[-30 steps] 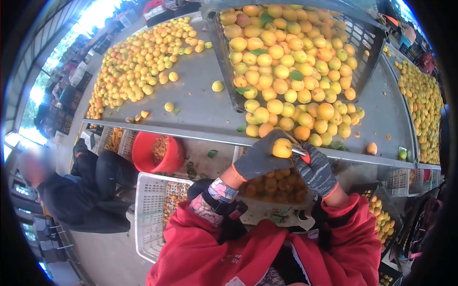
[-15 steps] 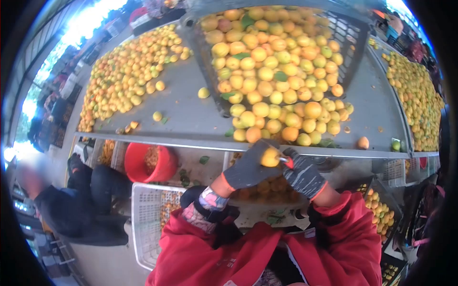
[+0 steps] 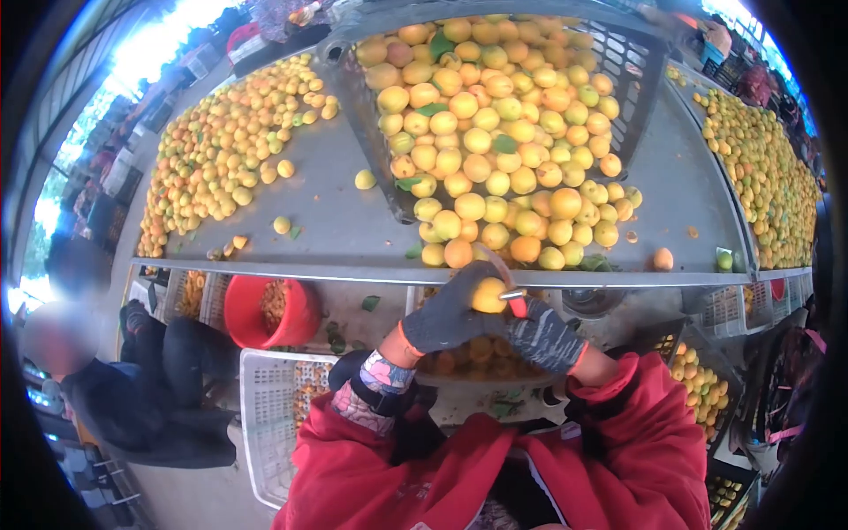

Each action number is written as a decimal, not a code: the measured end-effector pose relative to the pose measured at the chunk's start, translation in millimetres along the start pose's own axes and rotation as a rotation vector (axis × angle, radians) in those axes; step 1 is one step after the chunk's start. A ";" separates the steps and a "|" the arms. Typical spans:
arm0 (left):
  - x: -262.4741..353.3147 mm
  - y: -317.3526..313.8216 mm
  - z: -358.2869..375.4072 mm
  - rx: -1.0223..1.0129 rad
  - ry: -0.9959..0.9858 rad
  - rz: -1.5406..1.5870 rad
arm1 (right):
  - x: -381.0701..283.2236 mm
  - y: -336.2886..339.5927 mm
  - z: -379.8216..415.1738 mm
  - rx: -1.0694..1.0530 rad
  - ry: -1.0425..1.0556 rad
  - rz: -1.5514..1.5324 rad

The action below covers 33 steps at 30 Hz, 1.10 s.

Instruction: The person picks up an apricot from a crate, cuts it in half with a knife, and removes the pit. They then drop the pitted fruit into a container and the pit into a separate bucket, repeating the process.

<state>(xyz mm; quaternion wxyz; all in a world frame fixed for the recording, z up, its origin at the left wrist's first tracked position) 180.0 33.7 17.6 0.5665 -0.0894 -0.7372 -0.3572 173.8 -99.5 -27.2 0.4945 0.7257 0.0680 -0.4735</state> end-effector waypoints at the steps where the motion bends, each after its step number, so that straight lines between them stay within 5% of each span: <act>1: -0.2 2.1 2.0 -0.022 0.033 -0.002 | -12.4 -0.3 -1.9 -0.079 0.066 0.101; 5: -1.7 3.6 10.1 -0.032 0.053 0.324 | -51.6 -2.3 8.3 -0.196 0.276 0.655; 7: -10.6 4.1 9.5 -0.021 0.076 0.491 | -54.9 7.6 9.8 -0.127 0.374 0.541; 10: -14.2 10.5 7.6 0.066 0.019 0.617 | -31.8 28.4 -2.1 -0.184 -0.038 -0.303; 13: -21.0 15.9 9.2 0.101 -0.012 0.643 | -13.5 39.8 4.6 0.135 -0.078 -0.232; 16: -17.4 17.9 11.0 0.107 -0.009 0.764 | -18.6 43.1 5.6 0.182 -0.095 -0.187; 22: -26.9 26.6 12.9 0.126 0.009 0.596 | -15.2 44.3 7.9 0.125 -0.193 -0.056; 28: -13.9 29.9 12.5 0.293 0.059 -0.006 | 15.8 22.7 12.3 0.188 -0.202 -0.251; 33: -33.9 -7.3 8.8 0.169 0.179 0.789 | 10.2 23.3 -0.7 0.227 -0.202 -0.373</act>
Point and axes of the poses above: each hand's wrist, its own z-axis away from the middle knuckle, its own y-axis out of the back of the hand, x = y × z, the point moved 7 cm from there along -z, towards the middle knuckle, and after that the axes turned 13 degrees about -x, right-handed, at the moved point
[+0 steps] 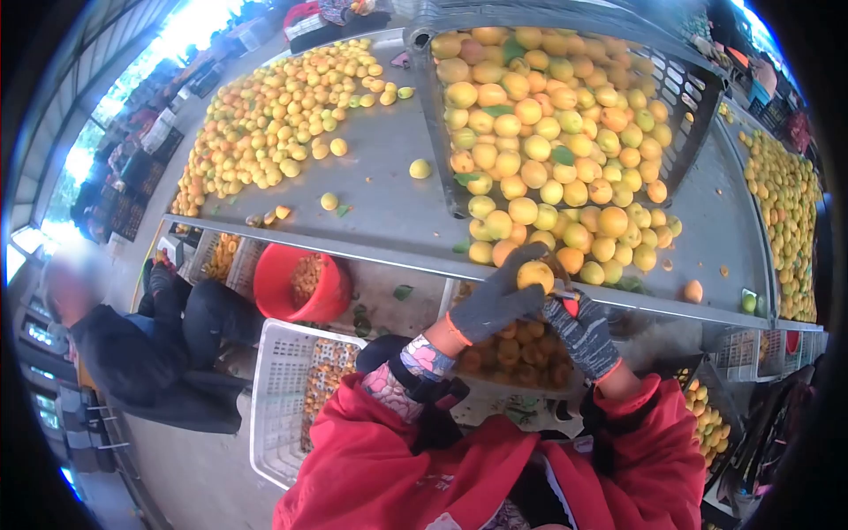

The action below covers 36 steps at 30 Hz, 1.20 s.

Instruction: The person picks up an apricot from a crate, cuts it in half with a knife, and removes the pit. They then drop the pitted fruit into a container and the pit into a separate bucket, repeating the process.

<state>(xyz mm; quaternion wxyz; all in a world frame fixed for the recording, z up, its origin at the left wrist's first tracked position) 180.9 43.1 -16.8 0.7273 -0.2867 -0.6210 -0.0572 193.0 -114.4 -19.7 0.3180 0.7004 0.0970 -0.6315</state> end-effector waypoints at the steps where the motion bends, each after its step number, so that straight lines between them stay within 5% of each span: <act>1: -7.1 -2.5 0.1 -0.028 0.025 0.156 | -1.4 3.9 -1.9 0.020 0.020 0.013; 3: 11.2 0.0 -6.4 -0.008 -0.111 -0.592 | -0.7 10.9 -4.2 0.055 0.061 0.040; 8: -1.7 1.5 1.0 -0.110 -0.065 0.379 | 6.7 17.8 -1.7 0.123 0.001 0.081; 14: 24.8 16.0 3.8 0.062 -0.195 -0.067 | -16.8 10.1 9.3 0.016 -0.002 0.314; 20: 29.0 16.6 3.8 0.073 -0.184 -0.168 | -18.6 4.9 14.0 -0.071 0.069 0.442; 36: 44.3 17.3 11.1 0.243 -0.231 -0.713 | 5.0 -3.9 16.7 0.080 0.020 0.663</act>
Point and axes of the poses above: each hand's wrist, its own z-axis away from the middle knuckle, its own y-axis out of the back of the hand, x = y × z, the point moved 7 cm from there along -z, towards the middle knuckle, and after that the axes turned 13 degrees about -x, right-handed, at the moved point
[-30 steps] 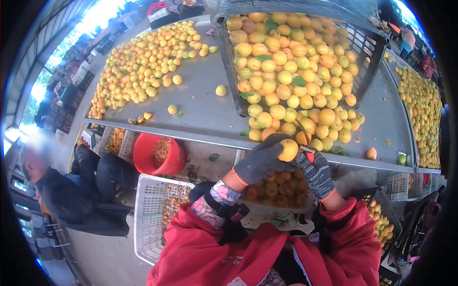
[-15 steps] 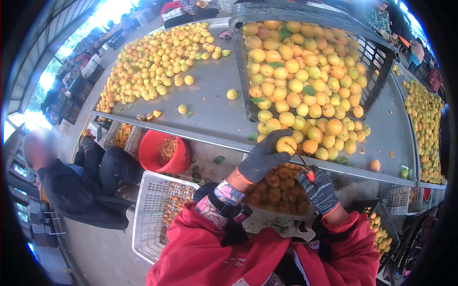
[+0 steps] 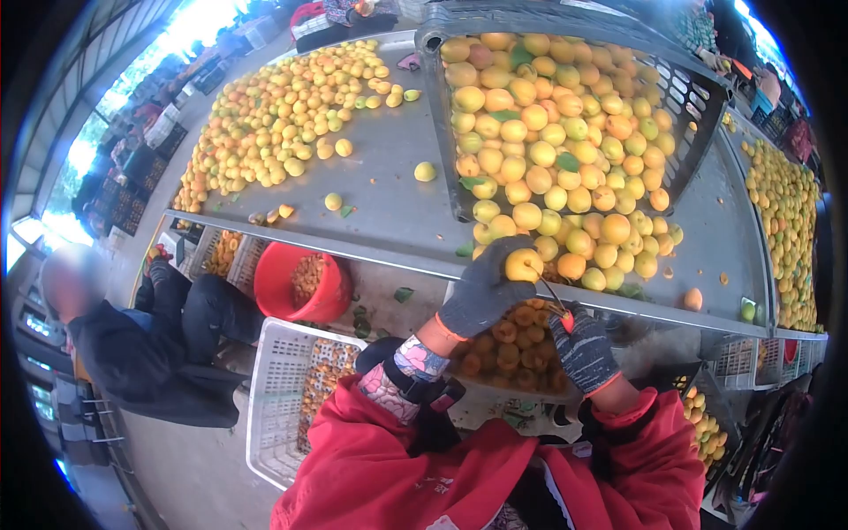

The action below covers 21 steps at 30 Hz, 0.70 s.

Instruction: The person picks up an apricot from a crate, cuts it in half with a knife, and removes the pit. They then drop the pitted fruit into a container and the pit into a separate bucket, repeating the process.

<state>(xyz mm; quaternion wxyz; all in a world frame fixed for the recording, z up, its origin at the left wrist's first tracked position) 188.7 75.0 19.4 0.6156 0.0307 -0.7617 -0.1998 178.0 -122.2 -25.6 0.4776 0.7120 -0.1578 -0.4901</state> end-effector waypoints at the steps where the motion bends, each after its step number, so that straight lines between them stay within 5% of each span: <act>1: -8.9 -2.9 0.3 0.001 -0.006 0.101 | 1.1 -3.7 -0.2 -0.022 -0.013 -0.042; 5: -38.9 -36.8 2.6 -0.011 0.086 1.012 | -5.6 -15.8 -0.9 -0.022 -0.077 -0.264; 8: -30.8 -53.2 0.3 -0.131 0.032 1.403 | -4.7 -19.8 -1.8 0.008 -0.069 -0.305; 11: -46.5 -40.5 -3.1 -0.136 0.116 0.872 | -4.5 -15.4 -1.2 -0.017 -0.103 -0.249; 17: -17.2 -14.5 -0.1 -0.105 0.173 0.398 | -2.0 -8.3 -8.5 -0.170 -0.070 -0.164; 21: -19.4 -39.9 2.3 -0.128 0.188 0.869 | -11.5 -14.6 -2.2 -0.065 -0.072 -0.296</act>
Point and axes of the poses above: each hand's wrist, its own z-axis away from the middle knuckle, its own y-axis out of the back of the hand, x = y × z, the point moved 7 cm from there along -z, towards the middle knuckle, and after that the axes turned 13 degrees about -x, right-handed, at the moved point
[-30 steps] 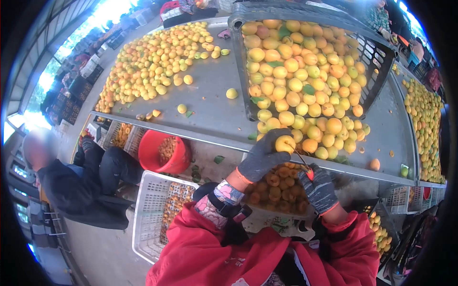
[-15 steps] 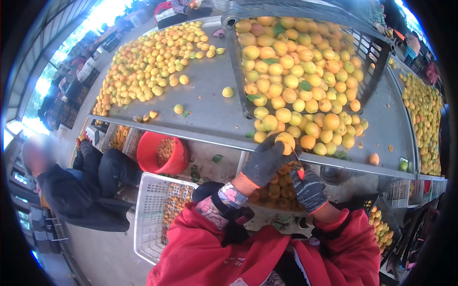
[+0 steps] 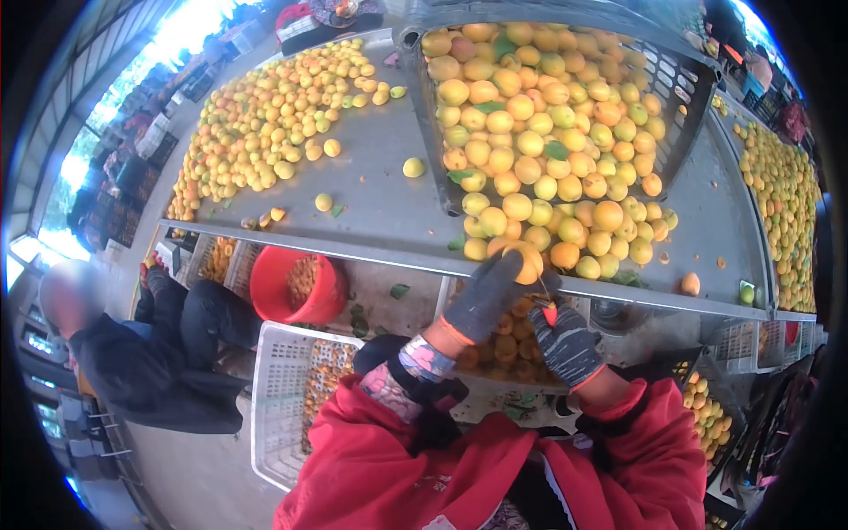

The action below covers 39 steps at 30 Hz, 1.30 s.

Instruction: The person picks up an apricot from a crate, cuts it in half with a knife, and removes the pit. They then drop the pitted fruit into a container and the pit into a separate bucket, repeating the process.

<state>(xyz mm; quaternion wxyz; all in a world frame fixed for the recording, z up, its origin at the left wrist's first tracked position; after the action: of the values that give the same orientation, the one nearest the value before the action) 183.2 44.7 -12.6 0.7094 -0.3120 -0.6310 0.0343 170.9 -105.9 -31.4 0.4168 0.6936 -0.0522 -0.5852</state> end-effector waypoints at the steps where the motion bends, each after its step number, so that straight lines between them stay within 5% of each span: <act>1: -9.2 -9.4 -5.6 -0.083 -0.039 0.226 | 2.9 -7.2 -1.8 0.023 0.018 -0.006; 3: -18.2 -12.2 -9.6 -0.157 -0.089 0.402 | 9.0 -12.3 -1.9 0.045 0.033 -0.039; 7: -4.3 16.0 -4.3 -0.030 -0.037 -0.849 | -10.2 7.9 -8.5 -0.054 -0.060 -0.013; 9: 4.2 23.5 -3.5 -0.054 -0.028 -1.204 | -10.3 9.0 -11.1 -0.122 -0.081 0.063; 12: 22.3 13.9 5.4 0.089 0.044 -0.001 | -7.1 16.1 -10.2 -0.136 -0.019 0.134; 16: 43.4 5.4 4.0 0.018 -0.080 -0.796 | -1.9 10.6 -8.1 -0.095 0.025 0.094; 20: 34.6 2.6 1.8 0.113 -0.084 -0.763 | 2.4 -2.6 -8.9 -0.074 0.082 -0.040; 21: 23.6 -2.1 2.3 0.102 -0.059 -0.465 | 4.2 -6.8 -4.6 -0.052 0.056 -0.089; 23: -3.4 3.3 -8.8 0.073 -0.133 -0.368 | -10.3 -5.2 -4.7 -0.061 -0.083 -0.272; 26: -29.3 -5.2 -8.4 -0.061 0.034 0.321 | 9.7 -18.7 -8.8 0.022 0.066 -0.136; 27: -19.0 4.0 -4.5 0.009 -0.028 -0.180 | 19.4 -22.4 -8.9 0.003 0.037 -0.074; 30: 4.0 8.0 -2.2 0.020 -0.082 -0.841 | -11.4 1.1 -8.5 -0.012 0.011 -0.151; 33: 10.8 14.8 3.1 0.028 -0.301 -1.068 | -8.8 3.4 -10.2 -0.076 -0.042 -0.109; 36: 12.2 13.4 0.7 0.239 -0.090 -0.076 | -11.7 7.0 -11.3 -0.109 -0.095 -0.040; 39: 15.9 8.9 -1.0 0.104 -0.066 -0.453 | -8.8 5.0 -11.5 -0.079 -0.093 -0.082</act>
<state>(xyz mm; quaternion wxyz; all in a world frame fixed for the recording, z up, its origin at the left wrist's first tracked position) 190.3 58.5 -3.1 0.6932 -0.1241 -0.7051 -0.0834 180.1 -98.2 -21.8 0.4165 0.6503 -0.0201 -0.6350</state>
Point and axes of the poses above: each hand's wrist, its own z-axis away from the middle knuckle, its own y-axis out of the back of the hand, x = y × z, the point moved 7 cm from there along -z, towards the middle knuckle, and after that the axes turned 13 degrees about -x, right-handed, at the moved point
